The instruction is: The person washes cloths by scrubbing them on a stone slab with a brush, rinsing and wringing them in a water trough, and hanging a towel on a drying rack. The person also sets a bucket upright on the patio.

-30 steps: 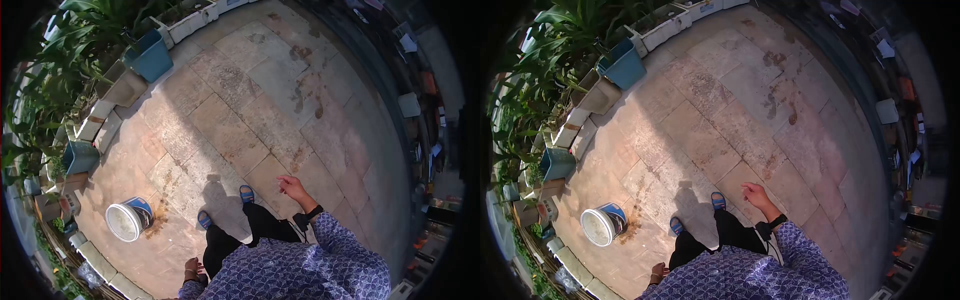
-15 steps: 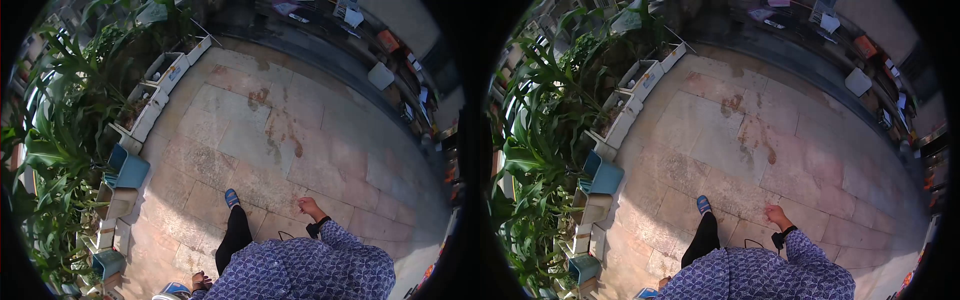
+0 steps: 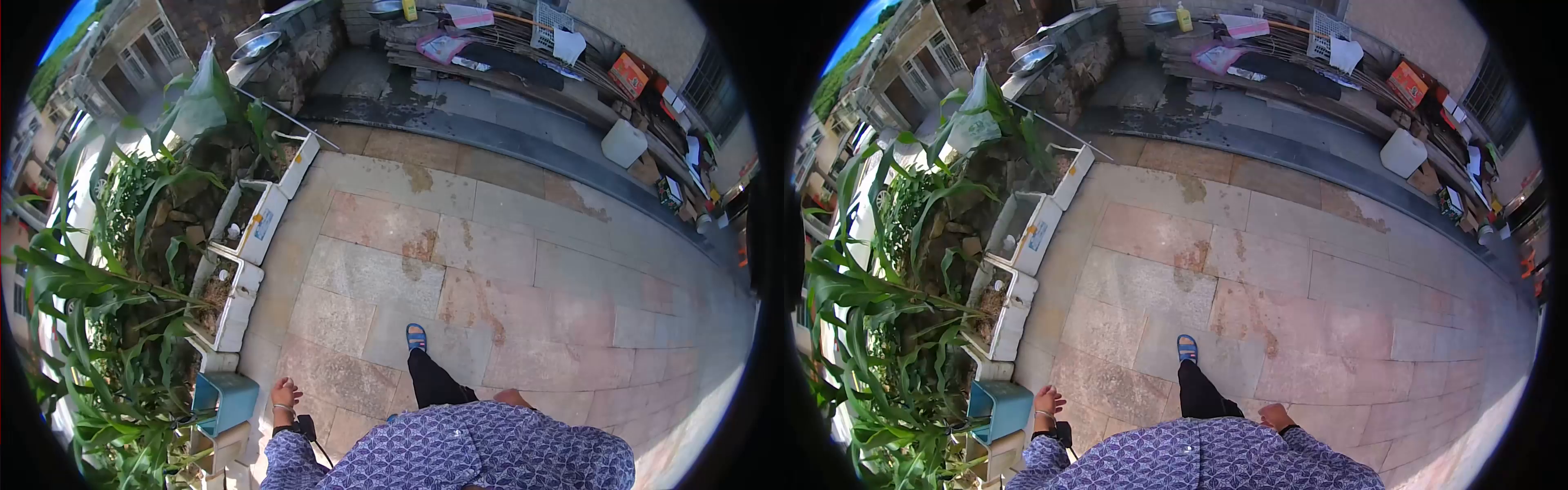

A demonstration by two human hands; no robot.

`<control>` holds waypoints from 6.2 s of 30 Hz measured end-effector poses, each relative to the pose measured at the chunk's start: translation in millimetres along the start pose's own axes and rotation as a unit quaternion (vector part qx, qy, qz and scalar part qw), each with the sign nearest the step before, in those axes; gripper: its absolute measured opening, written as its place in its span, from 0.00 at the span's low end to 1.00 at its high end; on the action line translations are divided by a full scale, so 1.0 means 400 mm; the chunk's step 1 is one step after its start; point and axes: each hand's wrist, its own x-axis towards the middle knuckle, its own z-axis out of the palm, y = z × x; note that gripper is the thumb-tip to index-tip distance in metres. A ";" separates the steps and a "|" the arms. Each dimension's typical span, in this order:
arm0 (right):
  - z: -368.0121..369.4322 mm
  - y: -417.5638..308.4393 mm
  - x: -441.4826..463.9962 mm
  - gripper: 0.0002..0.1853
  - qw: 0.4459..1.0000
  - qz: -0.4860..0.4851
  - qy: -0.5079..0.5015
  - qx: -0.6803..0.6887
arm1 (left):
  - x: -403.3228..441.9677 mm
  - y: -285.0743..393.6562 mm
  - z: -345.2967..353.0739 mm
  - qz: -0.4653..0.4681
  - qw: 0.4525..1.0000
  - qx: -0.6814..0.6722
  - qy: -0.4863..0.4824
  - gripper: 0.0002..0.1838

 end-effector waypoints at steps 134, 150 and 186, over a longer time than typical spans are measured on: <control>-1.589 -5.289 4.503 0.38 0.746 -0.494 -0.311 -0.320 | 2.070 5.242 1.359 0.436 0.773 -0.111 0.448 0.08; -1.895 -5.024 4.584 0.29 0.813 -0.469 -0.259 -0.228 | 2.058 4.973 1.569 0.096 0.557 -0.767 0.305 0.16; -1.270 -5.014 4.329 0.29 0.513 -0.599 -0.225 -0.572 | 1.890 4.881 1.658 -0.005 0.641 -0.724 0.254 0.20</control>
